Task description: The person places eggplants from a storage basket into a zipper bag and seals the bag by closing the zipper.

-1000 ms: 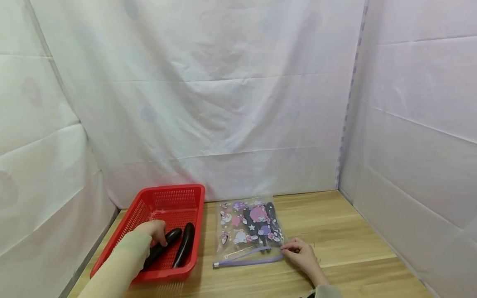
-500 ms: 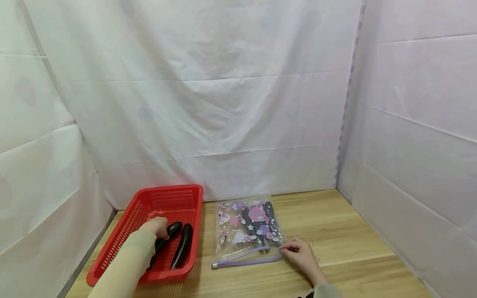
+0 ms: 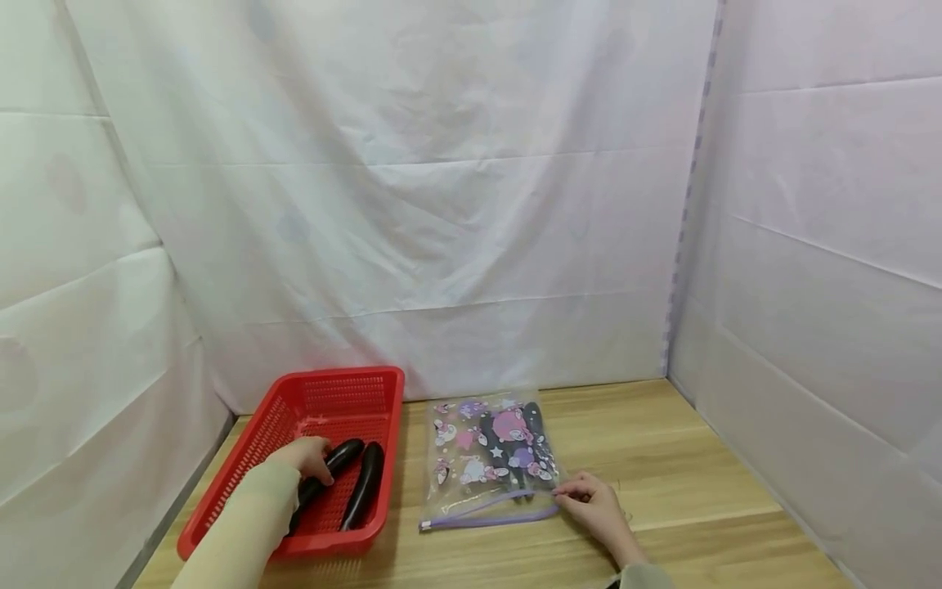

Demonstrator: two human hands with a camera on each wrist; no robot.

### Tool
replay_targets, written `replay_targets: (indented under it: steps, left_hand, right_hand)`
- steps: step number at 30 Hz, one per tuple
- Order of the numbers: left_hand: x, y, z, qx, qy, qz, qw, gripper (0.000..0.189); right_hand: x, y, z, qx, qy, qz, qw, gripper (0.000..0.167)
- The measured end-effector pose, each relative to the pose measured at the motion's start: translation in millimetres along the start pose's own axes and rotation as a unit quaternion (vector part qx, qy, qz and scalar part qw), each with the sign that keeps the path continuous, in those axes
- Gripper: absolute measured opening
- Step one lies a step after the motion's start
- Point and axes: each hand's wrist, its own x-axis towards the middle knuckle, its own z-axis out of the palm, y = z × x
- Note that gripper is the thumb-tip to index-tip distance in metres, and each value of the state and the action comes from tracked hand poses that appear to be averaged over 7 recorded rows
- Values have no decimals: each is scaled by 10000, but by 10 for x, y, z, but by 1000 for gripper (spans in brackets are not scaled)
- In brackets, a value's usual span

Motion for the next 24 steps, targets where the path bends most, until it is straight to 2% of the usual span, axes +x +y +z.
replay_targets:
  steps: [3,5,10,15,19,24]
  left_hand:
    - [5,-13,2,-33,7,38,10000,61]
    - [4,-22,5,-5,47,81,10000,63]
    - [-16,-47,25,-18,145,110,9998,65]
    - [-52,-56,31,-98,180,55,9998,65]
    - [-81,-41,5,-150,300,-16,9994,66]
    - [-63,-2,-34,-137,504,73,9986,67]
  right_hand:
    - [39,143,11,-4,85,113,9999,12]
    - [45,178,9,24,99,-8,9999,12]
    - [14,207,10,122,54,-358,9993,10]
    - [-17,231,31,127,105,-283,9995,13]
    - [-10,181,42,82,171,-181,9997,13]
    - [-34,-39,3,66,103,-206,9997,9]
